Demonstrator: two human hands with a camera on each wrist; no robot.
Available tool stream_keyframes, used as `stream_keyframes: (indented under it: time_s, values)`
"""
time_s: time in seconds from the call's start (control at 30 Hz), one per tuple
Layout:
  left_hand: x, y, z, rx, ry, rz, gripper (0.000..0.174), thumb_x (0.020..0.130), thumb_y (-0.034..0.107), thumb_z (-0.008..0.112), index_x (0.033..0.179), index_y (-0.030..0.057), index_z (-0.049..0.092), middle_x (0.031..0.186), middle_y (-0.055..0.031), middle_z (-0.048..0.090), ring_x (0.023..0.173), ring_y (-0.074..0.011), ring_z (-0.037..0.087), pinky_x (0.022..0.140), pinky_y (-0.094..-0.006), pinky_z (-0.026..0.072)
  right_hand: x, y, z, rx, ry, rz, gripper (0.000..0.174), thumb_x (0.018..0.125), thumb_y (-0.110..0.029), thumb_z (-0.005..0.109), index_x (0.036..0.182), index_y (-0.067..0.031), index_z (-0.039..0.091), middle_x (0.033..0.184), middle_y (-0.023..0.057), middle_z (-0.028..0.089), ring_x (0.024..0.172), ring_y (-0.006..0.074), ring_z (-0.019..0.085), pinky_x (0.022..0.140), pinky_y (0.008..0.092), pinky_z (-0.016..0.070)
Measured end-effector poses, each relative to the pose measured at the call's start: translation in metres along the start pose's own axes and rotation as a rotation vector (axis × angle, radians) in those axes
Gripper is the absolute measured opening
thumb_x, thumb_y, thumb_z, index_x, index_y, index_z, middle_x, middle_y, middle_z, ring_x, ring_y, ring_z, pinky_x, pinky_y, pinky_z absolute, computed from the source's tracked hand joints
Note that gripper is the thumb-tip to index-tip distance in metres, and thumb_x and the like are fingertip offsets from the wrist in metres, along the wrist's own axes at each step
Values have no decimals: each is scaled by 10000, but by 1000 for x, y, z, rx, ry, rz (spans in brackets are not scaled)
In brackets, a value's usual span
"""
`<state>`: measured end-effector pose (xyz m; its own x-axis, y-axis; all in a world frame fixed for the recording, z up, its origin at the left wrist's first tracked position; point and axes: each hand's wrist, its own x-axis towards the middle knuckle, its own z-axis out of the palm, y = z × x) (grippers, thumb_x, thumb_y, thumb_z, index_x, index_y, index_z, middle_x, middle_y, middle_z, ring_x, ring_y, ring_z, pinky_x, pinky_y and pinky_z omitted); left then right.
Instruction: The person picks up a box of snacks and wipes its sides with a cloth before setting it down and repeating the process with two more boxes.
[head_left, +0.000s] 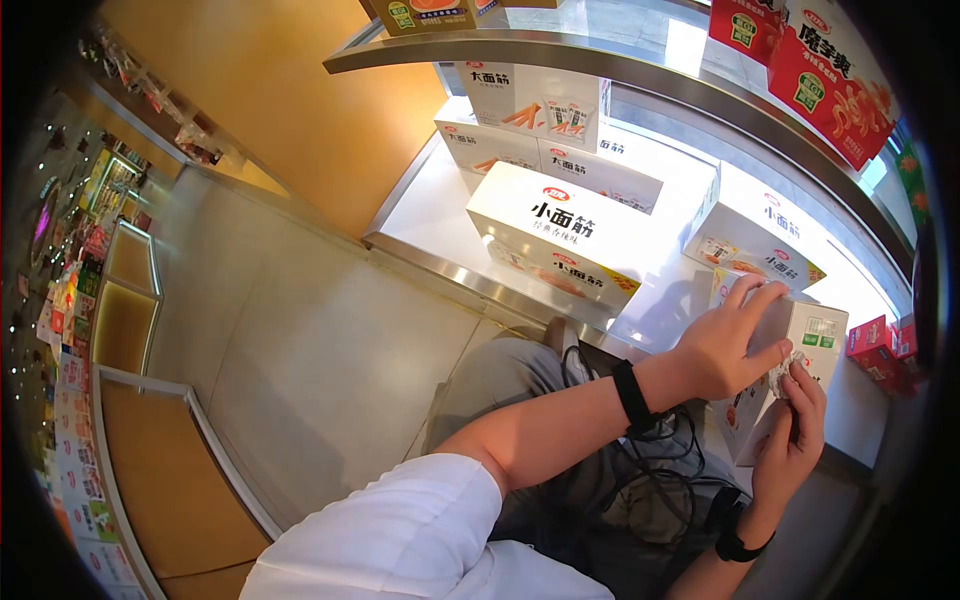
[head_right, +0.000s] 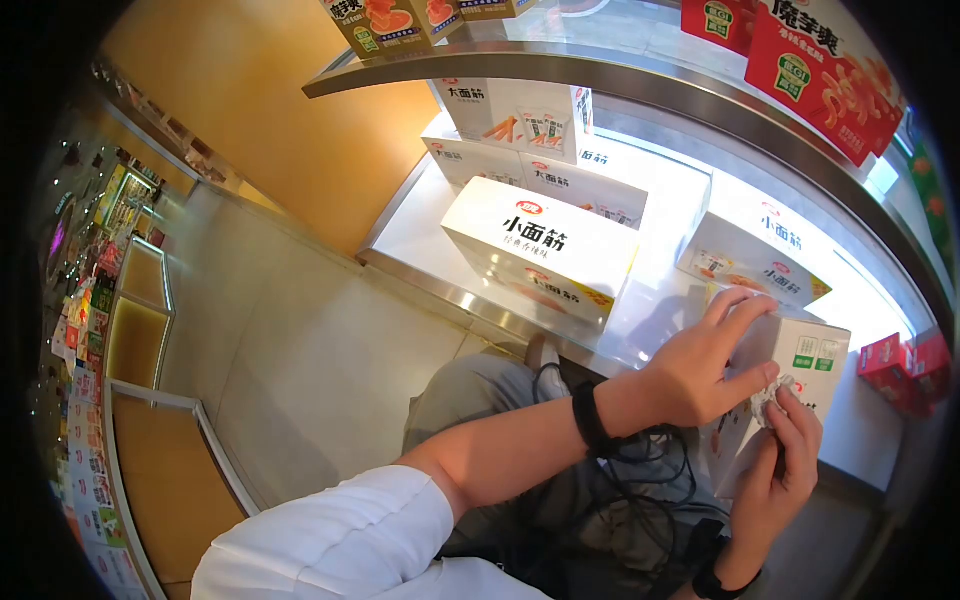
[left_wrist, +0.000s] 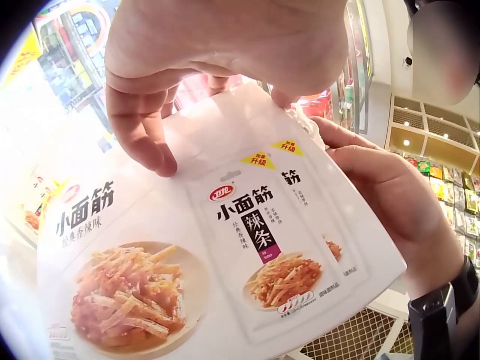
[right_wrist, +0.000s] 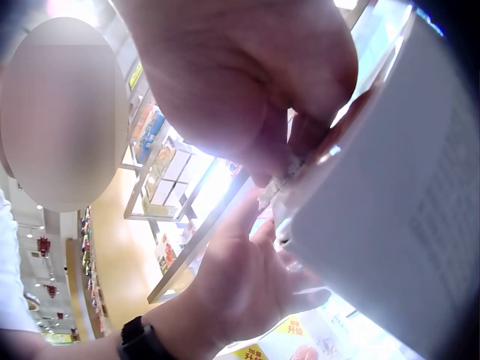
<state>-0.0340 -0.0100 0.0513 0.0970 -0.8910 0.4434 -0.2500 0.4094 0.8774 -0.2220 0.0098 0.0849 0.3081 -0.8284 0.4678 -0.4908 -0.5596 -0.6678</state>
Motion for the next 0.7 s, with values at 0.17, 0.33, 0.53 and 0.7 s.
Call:
stream_keyframes:
  time_s: [0.17, 0.33, 0.53, 0.7]
  values:
    - [0, 6, -5, 23, -15, -44, 579, 909, 300, 677, 1361, 31, 434, 1345, -194, 456, 957, -352, 620, 805, -405, 519, 1, -10, 2, -19, -30, -27, 269, 881, 105, 511, 1080, 30, 677, 1210, 178, 659, 1136, 312, 610, 1019, 388, 444]
    - [8, -9, -1, 44, 123, -33, 534, 912, 294, 668, 1330, 35, 459, 1266, -224, 542, 1186, -397, 545, 974, -451, 451, 4, -28, 4, -91, -164, -174, 245, 773, 127, 596, 975, 35, 698, 1067, 127, 714, 1058, 335, 604, 960, 402, 467]
    - [7, -2, -8, -21, 68, -75, 523, 916, 290, 657, 1325, 28, 463, 1266, -224, 549, 1185, -411, 538, 987, -448, 443, 1, -30, 1, -157, -183, -207, 255, 767, 139, 571, 970, 48, 695, 1080, 147, 711, 1054, 339, 611, 957, 416, 475]
    - [12, -11, -9, -8, 138, -93, 524, 921, 302, 666, 1318, 10, 487, 1240, -259, 581, 1126, -407, 586, 947, -433, 467, 4, -5, -15, -154, 64, 23, 233, 860, 122, 546, 1026, 55, 695, 1174, 175, 686, 1101, 295, 636, 944, 369, 499]
